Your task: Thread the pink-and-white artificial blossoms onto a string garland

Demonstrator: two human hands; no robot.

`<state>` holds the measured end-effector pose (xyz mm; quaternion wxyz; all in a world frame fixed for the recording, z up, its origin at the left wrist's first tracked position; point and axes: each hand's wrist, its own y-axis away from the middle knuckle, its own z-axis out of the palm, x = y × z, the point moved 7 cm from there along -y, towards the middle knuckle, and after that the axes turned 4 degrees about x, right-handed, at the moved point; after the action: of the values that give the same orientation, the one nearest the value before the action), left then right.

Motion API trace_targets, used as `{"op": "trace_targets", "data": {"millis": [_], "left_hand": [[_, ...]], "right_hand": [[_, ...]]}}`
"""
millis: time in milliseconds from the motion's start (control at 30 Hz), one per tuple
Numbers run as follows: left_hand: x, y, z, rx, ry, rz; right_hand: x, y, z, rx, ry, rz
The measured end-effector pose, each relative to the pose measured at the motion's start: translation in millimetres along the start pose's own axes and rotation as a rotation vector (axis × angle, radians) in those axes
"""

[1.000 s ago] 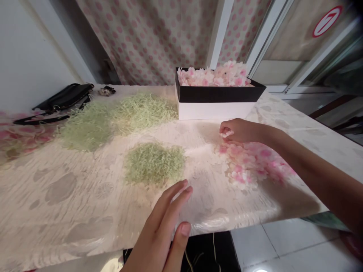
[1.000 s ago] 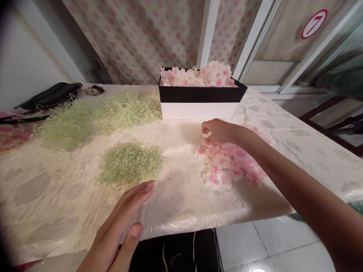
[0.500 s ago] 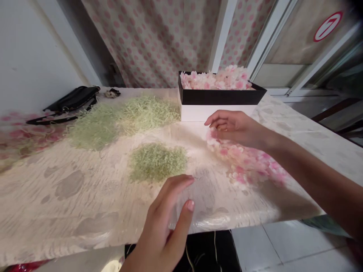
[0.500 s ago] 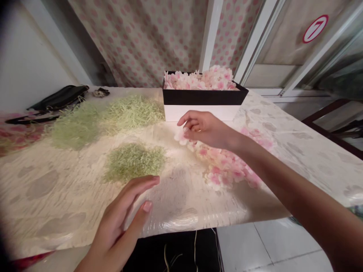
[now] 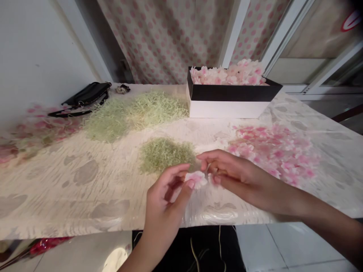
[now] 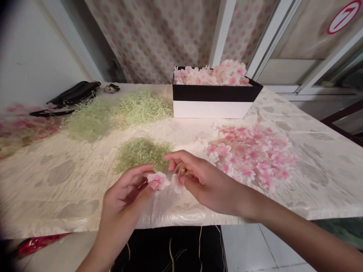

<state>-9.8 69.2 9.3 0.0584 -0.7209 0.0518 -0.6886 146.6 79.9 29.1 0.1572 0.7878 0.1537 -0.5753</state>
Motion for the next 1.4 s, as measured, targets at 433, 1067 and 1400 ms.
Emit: {"op": "trace_targets", "data": {"millis": [433,1067,1400], "left_hand": [[11.5,14.3,-1.4,-0.047,0.021,0.341],[-12.5,34.0,13.5,-0.111,0.192,-0.075],[-15.3,38.8,14.0,-0.118,0.145,-0.102]], "right_hand": [[13.2,3.3,19.7,-0.084,-0.407,0.060],[5.9,23.3,35.0,0.108,-0.119,-0.012],[9.4,28.4,34.1,0.145,-0.085,-0.065]]}}
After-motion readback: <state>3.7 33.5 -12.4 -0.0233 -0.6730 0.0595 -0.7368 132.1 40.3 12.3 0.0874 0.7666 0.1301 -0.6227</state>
